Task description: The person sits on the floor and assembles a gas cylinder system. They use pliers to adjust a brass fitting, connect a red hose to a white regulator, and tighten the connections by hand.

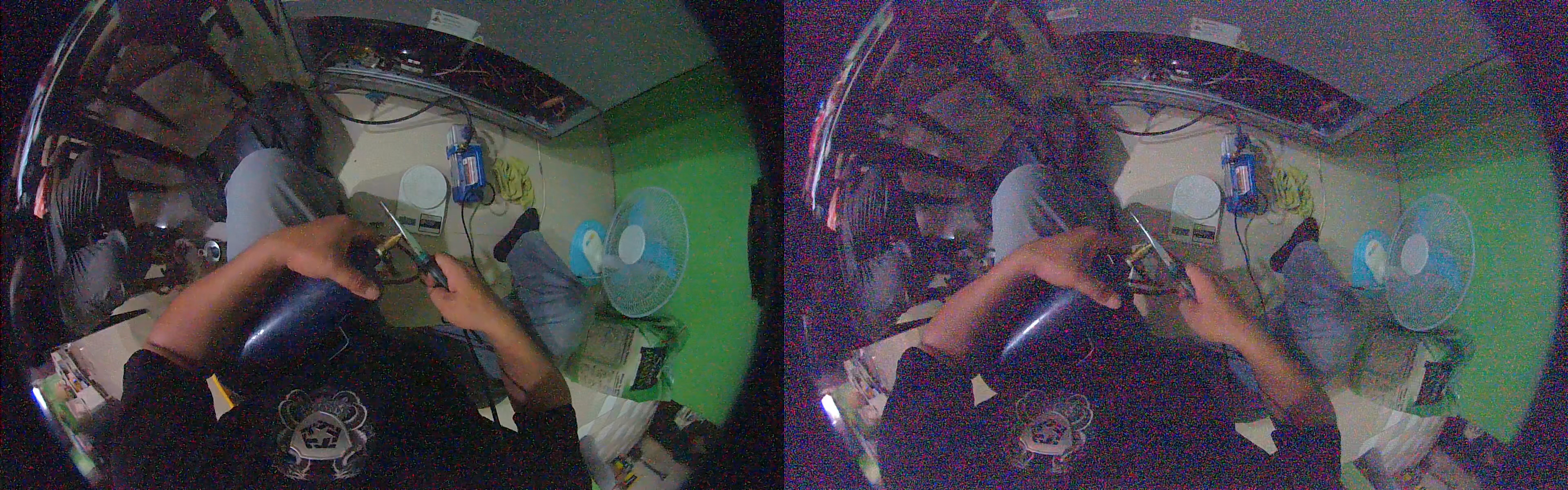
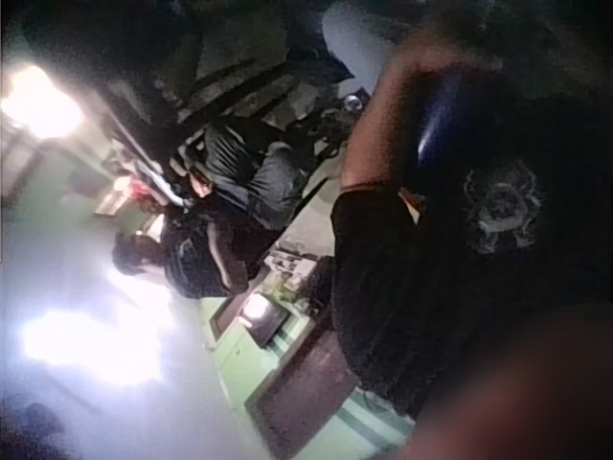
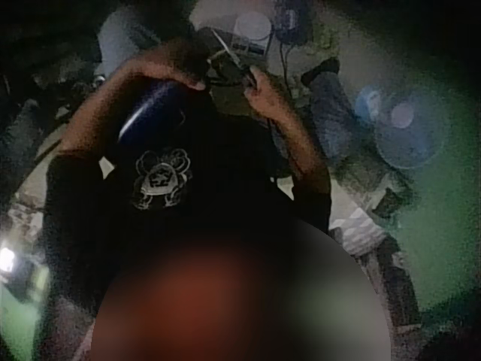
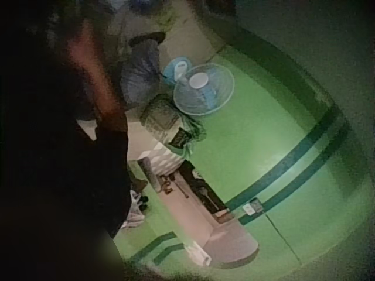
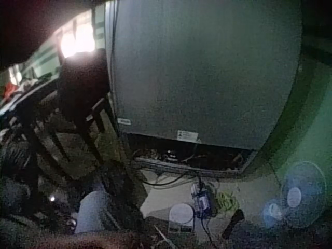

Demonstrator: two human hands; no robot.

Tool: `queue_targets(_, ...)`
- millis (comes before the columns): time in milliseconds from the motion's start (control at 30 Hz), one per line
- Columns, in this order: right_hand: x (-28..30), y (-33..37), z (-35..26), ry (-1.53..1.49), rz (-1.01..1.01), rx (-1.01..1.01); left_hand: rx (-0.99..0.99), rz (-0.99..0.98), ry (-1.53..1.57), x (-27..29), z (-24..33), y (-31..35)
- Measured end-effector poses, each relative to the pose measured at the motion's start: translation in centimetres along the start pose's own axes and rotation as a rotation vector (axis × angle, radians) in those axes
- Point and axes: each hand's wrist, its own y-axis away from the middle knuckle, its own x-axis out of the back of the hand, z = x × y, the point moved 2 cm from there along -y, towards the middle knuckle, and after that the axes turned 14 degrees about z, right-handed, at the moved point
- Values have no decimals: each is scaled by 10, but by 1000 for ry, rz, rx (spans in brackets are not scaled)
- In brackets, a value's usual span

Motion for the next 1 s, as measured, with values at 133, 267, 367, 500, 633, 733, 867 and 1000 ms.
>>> queue_targets(133,-1,-3,-2,-1,132,-14,-43,7,2,1,0,-1)
queue_targets(267,-6,-13,3,-79,-67,-219,-150,47,-44,-2,0,-3)
queue_targets(367,-4,-16,3,-40,-171,-337,-51,8,-91,-5,-2,-7)
queue_targets(500,0,-14,-2,40,-188,-181,-88,-27,-19,-3,4,-9)
queue_targets(633,-10,-13,3,98,-75,-206,-15,-57,-52,3,7,-10)
queue_targets(733,-28,-15,12,5,9,-208,-2,-39,57,11,4,-7)
queue_targets(867,-33,-22,26,-34,-13,-130,1,-50,64,8,-4,-5)
queue_targets(1000,-26,-13,36,-68,-130,-47,-7,-21,58,-10,-1,3)
